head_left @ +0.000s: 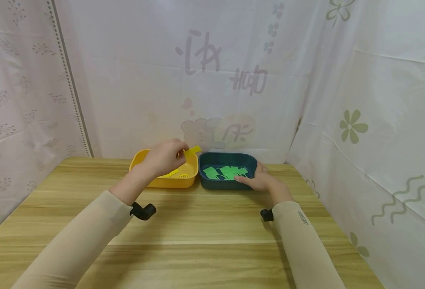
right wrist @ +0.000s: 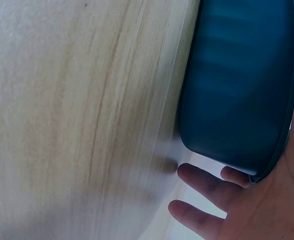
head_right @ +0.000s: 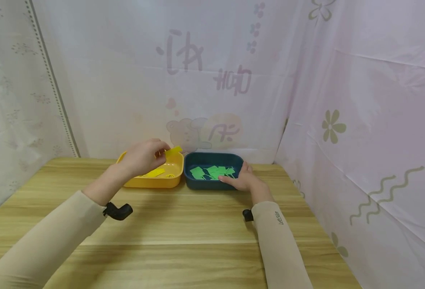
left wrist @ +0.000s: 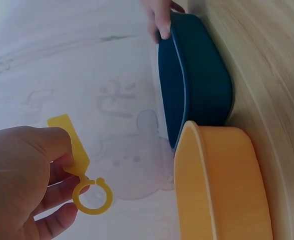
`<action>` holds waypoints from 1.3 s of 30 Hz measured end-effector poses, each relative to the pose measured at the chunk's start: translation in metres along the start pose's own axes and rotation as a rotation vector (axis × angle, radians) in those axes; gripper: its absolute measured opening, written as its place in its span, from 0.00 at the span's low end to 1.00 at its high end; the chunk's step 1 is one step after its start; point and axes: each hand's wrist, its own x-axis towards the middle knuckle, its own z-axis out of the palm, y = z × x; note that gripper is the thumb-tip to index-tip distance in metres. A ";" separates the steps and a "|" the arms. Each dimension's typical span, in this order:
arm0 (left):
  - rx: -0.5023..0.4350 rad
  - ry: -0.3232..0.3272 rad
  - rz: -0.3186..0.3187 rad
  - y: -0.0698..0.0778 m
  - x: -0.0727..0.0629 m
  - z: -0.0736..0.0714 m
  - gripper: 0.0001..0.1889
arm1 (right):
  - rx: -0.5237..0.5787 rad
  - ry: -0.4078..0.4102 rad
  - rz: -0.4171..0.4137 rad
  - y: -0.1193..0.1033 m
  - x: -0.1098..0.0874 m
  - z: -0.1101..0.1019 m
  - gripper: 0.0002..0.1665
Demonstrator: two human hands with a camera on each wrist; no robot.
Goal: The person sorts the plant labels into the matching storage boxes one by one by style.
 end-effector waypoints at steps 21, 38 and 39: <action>0.049 0.016 -0.154 -0.034 0.006 0.002 0.17 | 0.001 0.000 0.012 0.003 0.004 0.002 0.89; 0.086 -0.034 -0.212 -0.049 0.016 0.017 0.18 | -0.003 -0.009 0.005 0.003 0.002 0.000 0.87; 0.089 -0.034 -0.215 -0.051 0.016 0.017 0.18 | -0.002 -0.009 0.006 0.002 0.002 0.000 0.87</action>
